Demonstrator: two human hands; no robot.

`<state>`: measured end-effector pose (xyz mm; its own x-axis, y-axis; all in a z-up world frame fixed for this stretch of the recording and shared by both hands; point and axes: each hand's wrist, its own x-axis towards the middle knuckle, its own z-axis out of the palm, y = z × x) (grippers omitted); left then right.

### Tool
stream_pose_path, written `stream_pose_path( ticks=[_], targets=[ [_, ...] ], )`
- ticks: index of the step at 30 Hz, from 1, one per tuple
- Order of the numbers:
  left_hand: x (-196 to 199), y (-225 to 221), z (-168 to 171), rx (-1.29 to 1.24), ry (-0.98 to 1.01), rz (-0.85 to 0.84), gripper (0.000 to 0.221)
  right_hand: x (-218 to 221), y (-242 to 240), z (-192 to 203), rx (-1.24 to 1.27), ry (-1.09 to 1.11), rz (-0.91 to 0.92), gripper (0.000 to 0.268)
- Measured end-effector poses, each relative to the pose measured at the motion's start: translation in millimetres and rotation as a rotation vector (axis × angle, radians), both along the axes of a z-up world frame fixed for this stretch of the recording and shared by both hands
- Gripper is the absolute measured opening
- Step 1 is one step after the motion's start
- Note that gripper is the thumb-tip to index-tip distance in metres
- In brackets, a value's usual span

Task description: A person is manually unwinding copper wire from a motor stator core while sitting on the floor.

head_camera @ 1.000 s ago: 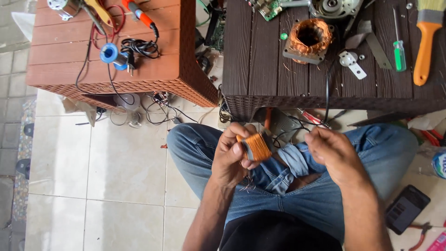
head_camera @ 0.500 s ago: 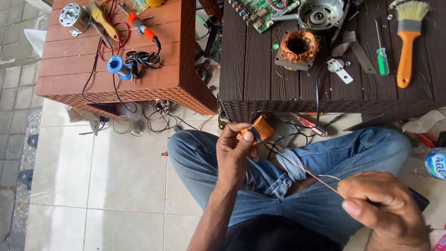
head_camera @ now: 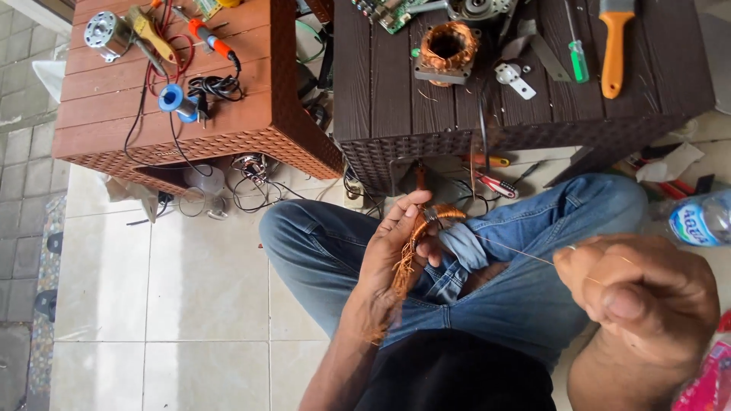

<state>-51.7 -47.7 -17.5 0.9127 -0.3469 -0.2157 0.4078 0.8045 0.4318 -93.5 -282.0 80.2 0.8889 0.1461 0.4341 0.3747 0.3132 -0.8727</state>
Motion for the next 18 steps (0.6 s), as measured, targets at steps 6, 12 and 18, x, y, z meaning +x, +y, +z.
stream_pose_path(
  ticks=[6,12,18],
  targets=[
    [-21,-11,-21,-0.347,0.080,-0.117,0.028,-18,22,37,-0.129,-0.022,-0.154,0.020],
    [-39,-18,-13,-0.186,-0.121,-0.075,0.057,-35,37,67,-0.246,-0.042,-0.184,0.017],
    [-33,-21,-11,0.026,-0.331,0.020,0.044,-52,33,66,-0.245,-0.136,-0.235,0.017]
  ],
)
